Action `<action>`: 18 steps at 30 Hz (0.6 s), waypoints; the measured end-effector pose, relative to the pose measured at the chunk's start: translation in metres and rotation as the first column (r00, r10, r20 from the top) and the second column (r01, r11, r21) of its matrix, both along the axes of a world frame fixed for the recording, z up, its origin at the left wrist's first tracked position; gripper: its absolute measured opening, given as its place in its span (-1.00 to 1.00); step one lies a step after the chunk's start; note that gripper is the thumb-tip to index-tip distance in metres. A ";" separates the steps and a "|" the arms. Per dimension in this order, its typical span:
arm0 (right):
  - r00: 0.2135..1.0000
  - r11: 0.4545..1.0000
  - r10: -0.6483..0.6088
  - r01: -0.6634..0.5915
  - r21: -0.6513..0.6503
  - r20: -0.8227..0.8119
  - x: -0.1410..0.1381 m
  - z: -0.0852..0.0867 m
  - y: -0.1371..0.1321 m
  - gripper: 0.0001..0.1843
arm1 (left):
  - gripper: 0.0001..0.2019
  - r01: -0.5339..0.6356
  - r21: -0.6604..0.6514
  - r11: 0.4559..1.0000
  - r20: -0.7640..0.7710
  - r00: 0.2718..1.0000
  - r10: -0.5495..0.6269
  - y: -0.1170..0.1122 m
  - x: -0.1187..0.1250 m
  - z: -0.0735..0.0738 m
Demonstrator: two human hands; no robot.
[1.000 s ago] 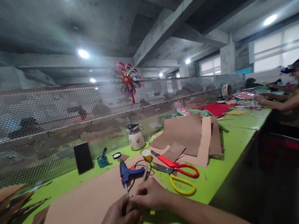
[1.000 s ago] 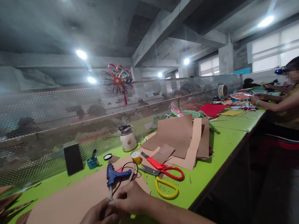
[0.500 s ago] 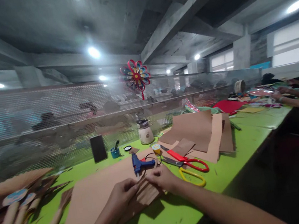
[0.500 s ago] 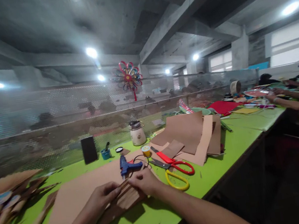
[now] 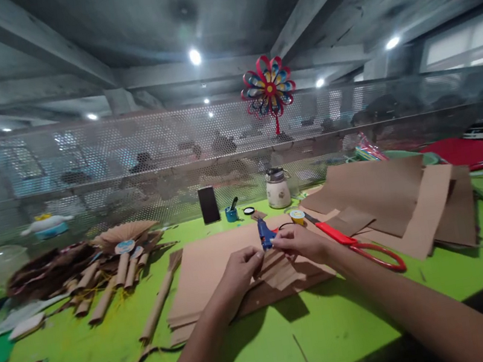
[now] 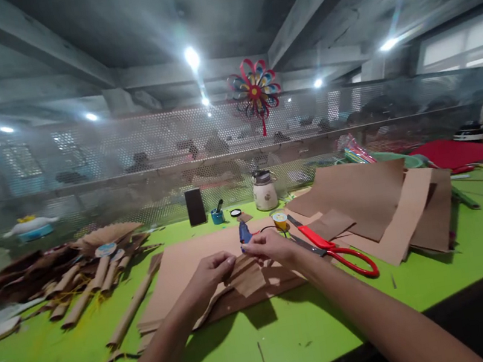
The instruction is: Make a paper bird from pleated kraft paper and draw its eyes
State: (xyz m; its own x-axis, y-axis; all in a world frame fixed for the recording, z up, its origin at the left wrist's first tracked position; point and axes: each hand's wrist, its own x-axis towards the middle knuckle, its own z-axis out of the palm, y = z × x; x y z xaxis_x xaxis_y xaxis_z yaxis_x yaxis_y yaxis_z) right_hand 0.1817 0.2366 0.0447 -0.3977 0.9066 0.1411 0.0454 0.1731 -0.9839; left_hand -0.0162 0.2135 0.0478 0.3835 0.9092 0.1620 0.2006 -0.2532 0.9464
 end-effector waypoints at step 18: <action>0.982 0.975 -0.190 0.190 0.114 -0.008 0.003 -0.020 -0.007 -0.54 | -0.66 -0.017 -0.100 0.995 0.024 1.000 0.020 0.001 0.006 -0.011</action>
